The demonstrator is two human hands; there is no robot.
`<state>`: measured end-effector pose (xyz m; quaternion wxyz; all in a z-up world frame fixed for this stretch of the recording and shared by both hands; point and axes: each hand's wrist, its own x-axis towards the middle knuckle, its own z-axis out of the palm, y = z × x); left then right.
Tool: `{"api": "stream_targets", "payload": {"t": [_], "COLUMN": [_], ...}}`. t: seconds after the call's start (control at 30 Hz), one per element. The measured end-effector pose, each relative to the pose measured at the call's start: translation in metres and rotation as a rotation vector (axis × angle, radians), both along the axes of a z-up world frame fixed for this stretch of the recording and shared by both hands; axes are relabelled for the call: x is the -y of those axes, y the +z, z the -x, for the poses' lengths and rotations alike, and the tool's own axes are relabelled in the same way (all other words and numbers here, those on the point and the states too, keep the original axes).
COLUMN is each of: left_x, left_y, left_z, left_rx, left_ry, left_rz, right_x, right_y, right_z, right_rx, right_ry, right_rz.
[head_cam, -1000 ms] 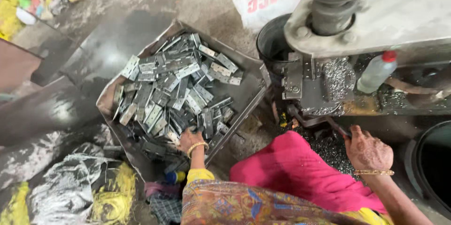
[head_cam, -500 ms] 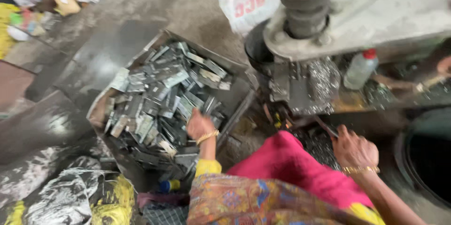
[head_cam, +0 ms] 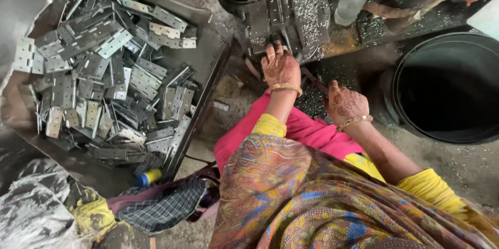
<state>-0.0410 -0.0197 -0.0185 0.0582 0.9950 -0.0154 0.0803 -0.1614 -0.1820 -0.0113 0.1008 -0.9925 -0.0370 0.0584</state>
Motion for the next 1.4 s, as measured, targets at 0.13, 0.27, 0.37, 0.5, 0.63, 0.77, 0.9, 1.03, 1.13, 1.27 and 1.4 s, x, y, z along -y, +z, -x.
{"api": "stream_targets", "payload": {"t": [0.13,0.27,0.37,0.5,0.63,0.77,0.9,1.03,1.13,1.27,1.4], "left_x": [0.002,0.000,-0.005,-0.021,-0.014,-0.009,-0.014,-0.012,-0.009,-0.016,-0.018], "left_y": [0.017,0.023,0.011,0.006,0.000,0.004,0.025,0.038,0.029,0.019,0.028], "left_z": [-0.025,-0.038,-0.039,-0.036,-0.058,-0.054,-0.050,-0.062,-0.065,-0.061,-0.082], "left_rx": [-0.126,-0.252,0.009,-0.192,-0.212,-0.114,-0.249,-0.395,-0.238,-0.336,-0.339], "left_ry": [0.008,-0.015,0.055,-0.027,-0.005,0.005,-0.030,-0.034,-0.003,-0.019,-0.008], "left_rz": [-0.156,-0.161,-0.005,-0.052,-0.089,-0.007,-0.151,-0.246,-0.162,-0.141,-0.153], "right_x": [0.002,0.011,0.024,0.018,0.020,0.024,0.016,0.020,0.020,0.017,0.022], "right_y": [-0.017,-0.082,-0.133,-0.108,-0.075,-0.119,-0.113,-0.097,-0.134,-0.139,-0.104], "right_z": [-0.018,0.011,0.024,0.015,0.004,0.019,0.008,0.006,0.013,0.007,-0.001], "right_rx": [-0.118,-0.177,-0.170,-0.322,-0.225,-0.353,-0.391,-0.280,-0.343,-0.396,-0.322], "right_ry": [-0.053,-0.116,-0.143,-0.234,-0.170,-0.195,-0.292,-0.212,-0.183,-0.228,-0.214], "right_rz": [0.077,-0.068,-0.212,-0.142,-0.074,-0.257,-0.169,-0.121,-0.218,-0.213,-0.121]}}
